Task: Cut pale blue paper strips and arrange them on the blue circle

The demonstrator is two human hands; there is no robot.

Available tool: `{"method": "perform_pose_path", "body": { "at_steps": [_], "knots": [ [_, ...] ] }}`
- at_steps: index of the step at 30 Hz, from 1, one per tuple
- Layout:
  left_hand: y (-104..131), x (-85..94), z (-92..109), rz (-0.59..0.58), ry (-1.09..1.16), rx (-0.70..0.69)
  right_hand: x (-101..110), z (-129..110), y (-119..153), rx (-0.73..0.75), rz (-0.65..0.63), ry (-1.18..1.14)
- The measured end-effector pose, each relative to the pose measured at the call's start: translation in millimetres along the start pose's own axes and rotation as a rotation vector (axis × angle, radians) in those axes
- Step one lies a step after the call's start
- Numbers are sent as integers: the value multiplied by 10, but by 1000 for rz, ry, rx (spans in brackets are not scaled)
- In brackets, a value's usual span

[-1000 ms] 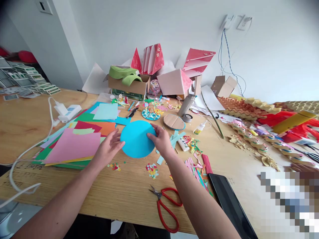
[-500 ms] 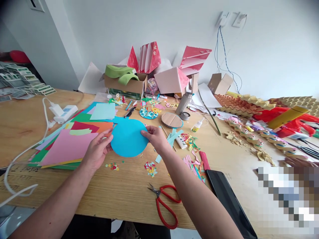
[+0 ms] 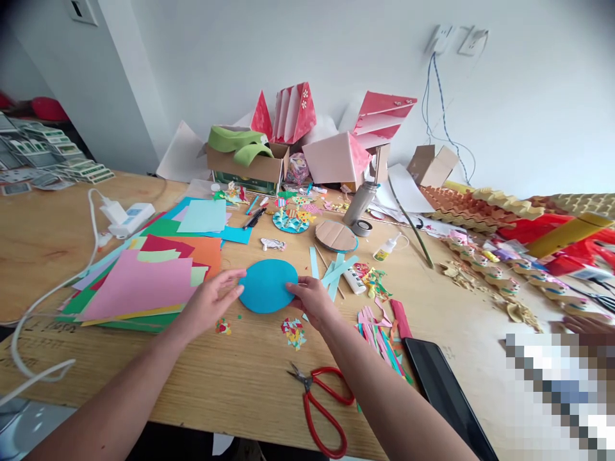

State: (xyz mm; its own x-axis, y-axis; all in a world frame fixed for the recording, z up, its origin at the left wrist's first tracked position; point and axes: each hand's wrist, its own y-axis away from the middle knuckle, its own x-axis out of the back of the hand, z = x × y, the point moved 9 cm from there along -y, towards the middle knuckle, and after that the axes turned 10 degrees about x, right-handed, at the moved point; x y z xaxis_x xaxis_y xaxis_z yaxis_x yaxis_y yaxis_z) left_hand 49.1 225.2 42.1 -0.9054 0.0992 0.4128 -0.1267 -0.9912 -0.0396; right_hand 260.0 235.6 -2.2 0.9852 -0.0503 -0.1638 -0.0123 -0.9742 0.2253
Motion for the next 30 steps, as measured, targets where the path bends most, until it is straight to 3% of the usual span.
{"method": "perform_pose_path", "body": {
  "at_steps": [4, 7, 16, 18, 20, 23, 25, 27, 30],
  "knots": [
    [90, -203, 93, -66, -347, -148, -27, -21, 69, -7, -59, 60],
    [134, -331, 67, -144, -484, -173, -24, -23, 98, -25, -115, 169],
    [152, -347, 78, -161, -521, -169, 1, -93, 36, 39, -102, 171],
    [130, -267, 120, -84, -447, -174, 1, -168, 18, 96, -99, 157],
    [110, -97, 182, 66, -325, -177, -10, -266, 13, 149, -124, 168],
    [89, 174, 186, 231, -40, -110, -85, -433, 52, 231, -233, 250],
    [52, 224, 97, 180, 209, 16, -166, -514, 114, 280, -321, 323],
    [28, 157, 0, 42, 408, 170, -239, -551, 182, 317, -370, 382],
    [45, 45, -49, -124, 562, 293, -322, -558, 260, 347, -397, 412]
  ]
}}
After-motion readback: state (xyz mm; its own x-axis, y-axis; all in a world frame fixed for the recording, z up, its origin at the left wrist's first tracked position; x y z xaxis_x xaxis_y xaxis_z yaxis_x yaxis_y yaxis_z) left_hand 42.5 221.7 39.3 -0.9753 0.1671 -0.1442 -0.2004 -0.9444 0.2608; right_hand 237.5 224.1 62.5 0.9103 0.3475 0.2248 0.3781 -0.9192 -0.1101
